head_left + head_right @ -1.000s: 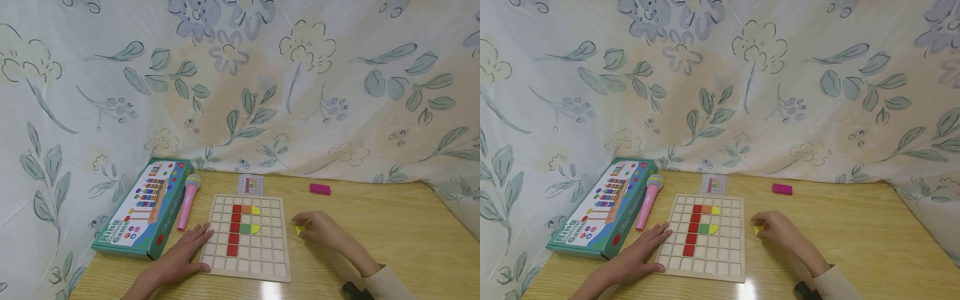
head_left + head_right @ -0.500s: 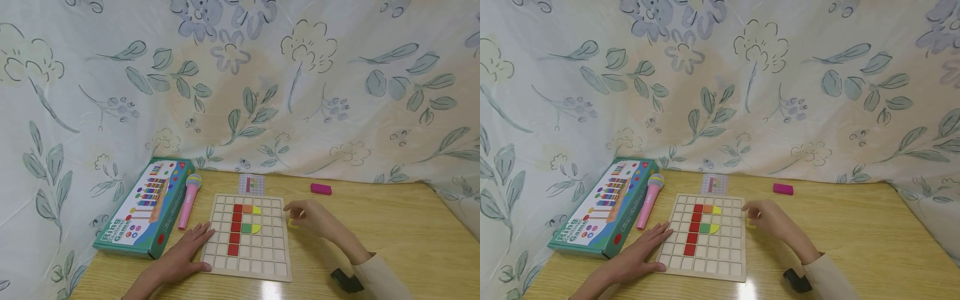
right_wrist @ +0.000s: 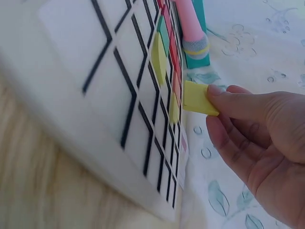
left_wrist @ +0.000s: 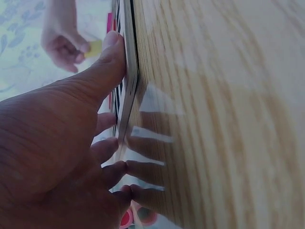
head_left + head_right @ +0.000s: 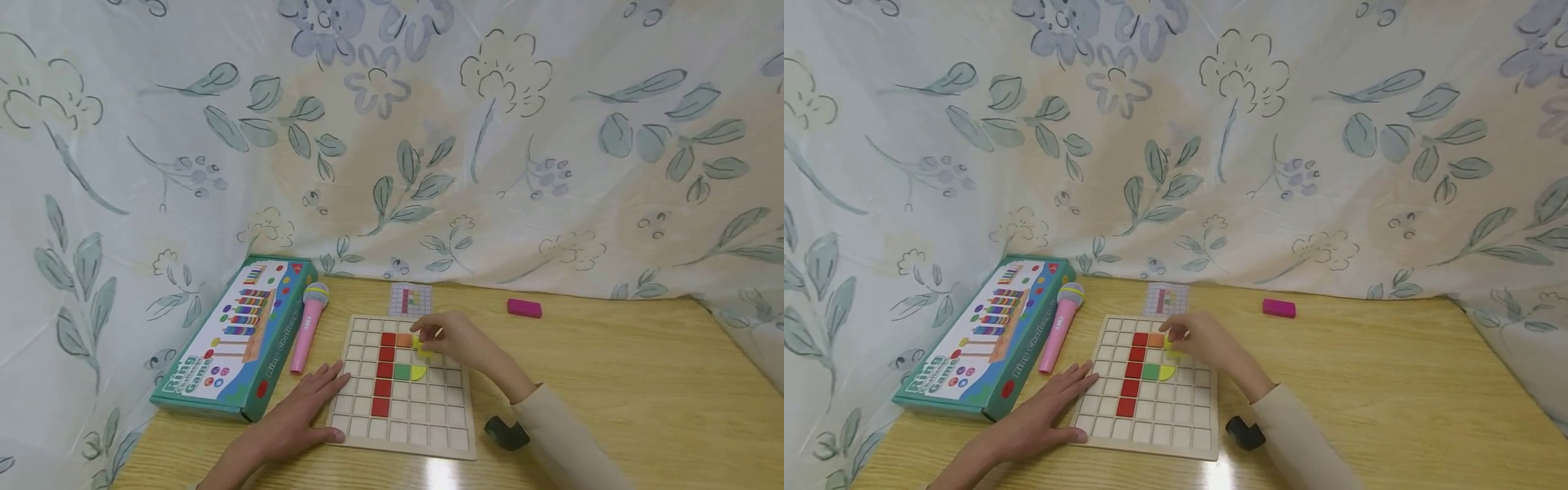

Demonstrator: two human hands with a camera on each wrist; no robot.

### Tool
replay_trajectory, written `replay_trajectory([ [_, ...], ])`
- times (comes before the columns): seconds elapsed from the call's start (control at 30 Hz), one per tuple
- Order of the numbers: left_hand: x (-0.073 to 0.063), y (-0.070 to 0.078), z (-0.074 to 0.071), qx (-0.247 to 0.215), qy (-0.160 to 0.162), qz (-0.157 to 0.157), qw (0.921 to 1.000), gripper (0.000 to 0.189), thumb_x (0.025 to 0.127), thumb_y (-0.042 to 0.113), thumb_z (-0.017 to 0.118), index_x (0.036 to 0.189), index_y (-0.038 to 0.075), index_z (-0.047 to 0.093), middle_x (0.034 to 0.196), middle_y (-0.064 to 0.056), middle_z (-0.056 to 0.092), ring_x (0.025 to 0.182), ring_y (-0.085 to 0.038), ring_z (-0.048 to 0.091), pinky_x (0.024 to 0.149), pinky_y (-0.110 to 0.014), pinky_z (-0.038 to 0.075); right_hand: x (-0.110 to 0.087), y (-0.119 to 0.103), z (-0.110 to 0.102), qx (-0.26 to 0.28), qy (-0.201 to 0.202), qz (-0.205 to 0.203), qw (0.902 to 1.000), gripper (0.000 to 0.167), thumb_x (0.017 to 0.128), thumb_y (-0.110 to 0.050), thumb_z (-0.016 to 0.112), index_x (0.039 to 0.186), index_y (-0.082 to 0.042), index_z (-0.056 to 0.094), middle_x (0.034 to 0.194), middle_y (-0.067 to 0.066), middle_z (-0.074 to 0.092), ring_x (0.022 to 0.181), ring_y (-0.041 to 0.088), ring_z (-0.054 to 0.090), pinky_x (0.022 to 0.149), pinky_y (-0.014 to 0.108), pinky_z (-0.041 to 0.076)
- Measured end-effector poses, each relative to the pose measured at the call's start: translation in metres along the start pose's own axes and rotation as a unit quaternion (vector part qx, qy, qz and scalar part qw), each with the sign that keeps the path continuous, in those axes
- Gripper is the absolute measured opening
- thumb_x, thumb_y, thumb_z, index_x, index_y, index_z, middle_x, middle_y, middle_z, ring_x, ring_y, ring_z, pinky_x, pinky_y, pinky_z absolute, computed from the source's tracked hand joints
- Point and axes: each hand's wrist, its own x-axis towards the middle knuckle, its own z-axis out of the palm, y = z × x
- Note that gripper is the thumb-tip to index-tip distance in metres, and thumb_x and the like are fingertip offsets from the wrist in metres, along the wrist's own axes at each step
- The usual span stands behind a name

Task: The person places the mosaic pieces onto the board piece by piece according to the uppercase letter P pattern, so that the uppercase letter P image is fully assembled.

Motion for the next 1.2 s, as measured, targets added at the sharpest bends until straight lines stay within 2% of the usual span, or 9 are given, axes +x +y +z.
replay_trajectory([
  [0.33, 0.002, 0.002, 0.003, -0.001, -0.003, -0.006, 1.0000, 0.086, 0.084, 0.059, 0.065, 0.153, 0.019, 0.035, 0.163, -0.003, 0.019, 0.149, -0.036, 0.013, 0.113, -0.062, 0.018, 0.005, 0.004, 0.014, 0.047, -0.031, 0.001, 0.9984, 0.023, 0.085, 0.002, 0.072, 0.108, -0.003, 0.072, 0.092, -0.001, 0.070, 0.082, 0.012, 0.062, 0.074, 0.023, 0.054],
  [0.53, 0.001, 0.001, 0.003, 0.000, -0.001, -0.003, 1.0000, 0.086, 0.084, 0.060, 0.064, 0.153, 0.018, 0.035, 0.163, -0.005, 0.020, 0.148, -0.037, 0.013, 0.113, -0.064, 0.018, 0.004, 0.007, 0.013, 0.041, -0.022, 0.007, 0.9989, 0.024, 0.086, 0.001, 0.072, 0.109, -0.004, 0.072, 0.087, -0.003, 0.067, 0.082, 0.013, 0.061, 0.075, 0.024, 0.054],
  [0.93, 0.001, 0.002, 0.002, -0.004, -0.003, -0.003, 1.0000, 0.086, 0.084, 0.059, 0.064, 0.153, 0.017, 0.035, 0.163, -0.005, 0.020, 0.148, -0.038, 0.013, 0.112, -0.065, 0.018, 0.005, 0.009, 0.020, 0.029, -0.017, 0.018, 0.9993, 0.024, 0.084, 0.001, 0.074, 0.107, -0.007, 0.073, 0.088, -0.004, 0.067, 0.082, 0.011, 0.059, 0.076, 0.026, 0.053],
  [1.2, 0.000, 0.002, 0.002, 0.004, 0.001, 0.004, 1.0000, 0.086, 0.085, 0.060, 0.063, 0.153, 0.016, 0.035, 0.163, -0.006, 0.020, 0.148, -0.038, 0.014, 0.112, -0.064, 0.019, 0.001, 0.012, 0.021, 0.025, -0.013, -0.002, 0.9996, 0.022, 0.086, 0.001, 0.072, 0.106, -0.005, 0.072, 0.088, -0.003, 0.066, 0.084, 0.012, 0.060, 0.077, 0.027, 0.054],
])
